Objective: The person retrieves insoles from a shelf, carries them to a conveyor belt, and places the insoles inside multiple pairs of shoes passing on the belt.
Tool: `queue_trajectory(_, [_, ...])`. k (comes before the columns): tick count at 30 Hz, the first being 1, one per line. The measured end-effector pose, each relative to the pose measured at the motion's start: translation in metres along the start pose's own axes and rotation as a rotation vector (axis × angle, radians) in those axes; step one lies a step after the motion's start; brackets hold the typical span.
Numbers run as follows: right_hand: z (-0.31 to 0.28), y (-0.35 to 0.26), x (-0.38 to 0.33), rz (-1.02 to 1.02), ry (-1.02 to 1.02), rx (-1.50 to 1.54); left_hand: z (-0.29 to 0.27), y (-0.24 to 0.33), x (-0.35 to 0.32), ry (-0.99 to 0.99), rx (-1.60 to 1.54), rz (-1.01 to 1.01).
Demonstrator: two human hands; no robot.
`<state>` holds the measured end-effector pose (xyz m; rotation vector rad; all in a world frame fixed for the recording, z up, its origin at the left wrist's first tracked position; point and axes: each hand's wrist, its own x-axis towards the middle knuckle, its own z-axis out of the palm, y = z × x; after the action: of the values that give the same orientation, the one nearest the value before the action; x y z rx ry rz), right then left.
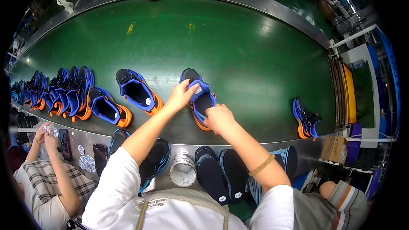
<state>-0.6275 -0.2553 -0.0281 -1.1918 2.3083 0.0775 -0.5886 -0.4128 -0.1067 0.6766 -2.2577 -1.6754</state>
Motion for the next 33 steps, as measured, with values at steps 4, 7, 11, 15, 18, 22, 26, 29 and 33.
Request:
queue_trajectory(4, [0.013,0.004,0.016,-0.077,-0.031,-0.113,-0.009,-0.003,0.004,-0.162,-0.07,-0.007])
queue_trajectory(7, [0.03,0.002,0.036,-0.198,0.229,-0.055,-0.013,0.001,0.003,-0.209,-0.043,-0.031])
queue_trajectory(11, [0.045,0.003,0.049,-0.126,0.102,-0.138,-0.015,0.004,0.002,-0.198,-0.052,-0.064])
queue_trajectory(15, [0.046,0.003,0.056,-0.126,0.065,-0.178,-0.015,-0.002,0.002,-0.155,-0.086,0.025])
queue_trajectory(18, [0.046,0.004,0.06,-0.19,-0.032,-0.253,-0.014,-0.009,0.003,-0.2,-0.18,-0.029])
queue_trajectory(22, [0.052,0.009,0.062,-0.293,0.089,-0.241,-0.01,-0.019,0.006,-0.206,-0.126,-0.024])
queue_trajectory(26, [0.055,0.01,0.063,-0.321,0.068,-0.29,-0.008,-0.023,0.005,-0.17,-0.109,0.041])
queue_trajectory(29, [0.05,0.005,0.064,-0.3,-0.128,-0.448,-0.011,-0.02,0.003,-0.199,-0.195,-0.024])
queue_trajectory(33, [0.041,-0.007,0.071,-0.304,-0.407,-0.648,-0.018,-0.014,0.003,-0.262,-0.166,-0.031])
